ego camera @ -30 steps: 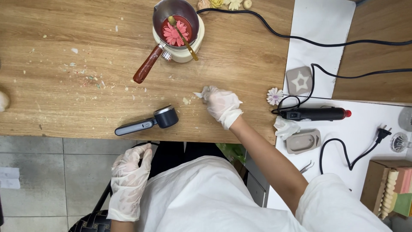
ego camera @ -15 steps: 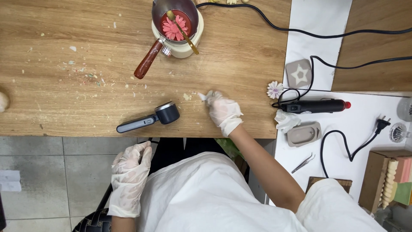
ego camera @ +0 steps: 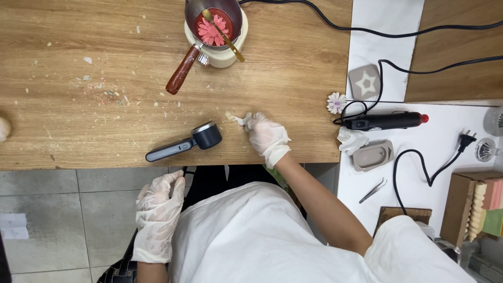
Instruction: Cleaning wax residues and debris from a wooden production table using a scraper and a wipe.
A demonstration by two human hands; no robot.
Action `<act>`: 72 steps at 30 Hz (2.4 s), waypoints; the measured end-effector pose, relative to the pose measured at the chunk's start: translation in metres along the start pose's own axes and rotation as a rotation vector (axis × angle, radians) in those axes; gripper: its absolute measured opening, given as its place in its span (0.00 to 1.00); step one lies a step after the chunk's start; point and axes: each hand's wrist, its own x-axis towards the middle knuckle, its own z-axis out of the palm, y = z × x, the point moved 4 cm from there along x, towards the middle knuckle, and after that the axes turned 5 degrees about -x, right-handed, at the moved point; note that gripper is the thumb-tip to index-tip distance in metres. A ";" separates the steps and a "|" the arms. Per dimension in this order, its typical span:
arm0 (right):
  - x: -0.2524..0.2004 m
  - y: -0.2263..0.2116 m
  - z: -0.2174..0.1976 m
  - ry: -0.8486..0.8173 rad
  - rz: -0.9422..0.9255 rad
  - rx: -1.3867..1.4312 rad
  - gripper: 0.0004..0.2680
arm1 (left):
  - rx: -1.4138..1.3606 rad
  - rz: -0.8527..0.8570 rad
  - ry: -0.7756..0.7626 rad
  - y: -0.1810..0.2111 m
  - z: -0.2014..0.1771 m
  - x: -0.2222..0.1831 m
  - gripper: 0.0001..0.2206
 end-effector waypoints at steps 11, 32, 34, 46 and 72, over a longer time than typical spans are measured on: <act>-0.012 -0.024 -0.054 -0.254 0.245 -0.212 0.07 | 0.021 0.110 -0.015 -0.013 -0.002 0.013 0.08; -0.062 0.024 -0.070 -0.146 0.821 -0.300 0.12 | 0.099 0.090 -0.293 0.000 -0.012 0.055 0.13; -0.076 0.079 -0.079 0.076 0.808 -0.377 0.09 | 0.083 0.118 -0.282 -0.004 -0.013 0.053 0.12; -0.063 -0.005 -0.034 -0.285 0.716 -0.296 0.08 | 0.089 0.133 -0.289 0.007 -0.016 0.053 0.13; -0.083 0.001 -0.067 0.012 0.686 -0.445 0.15 | 0.049 0.055 -0.302 -0.003 -0.016 0.047 0.12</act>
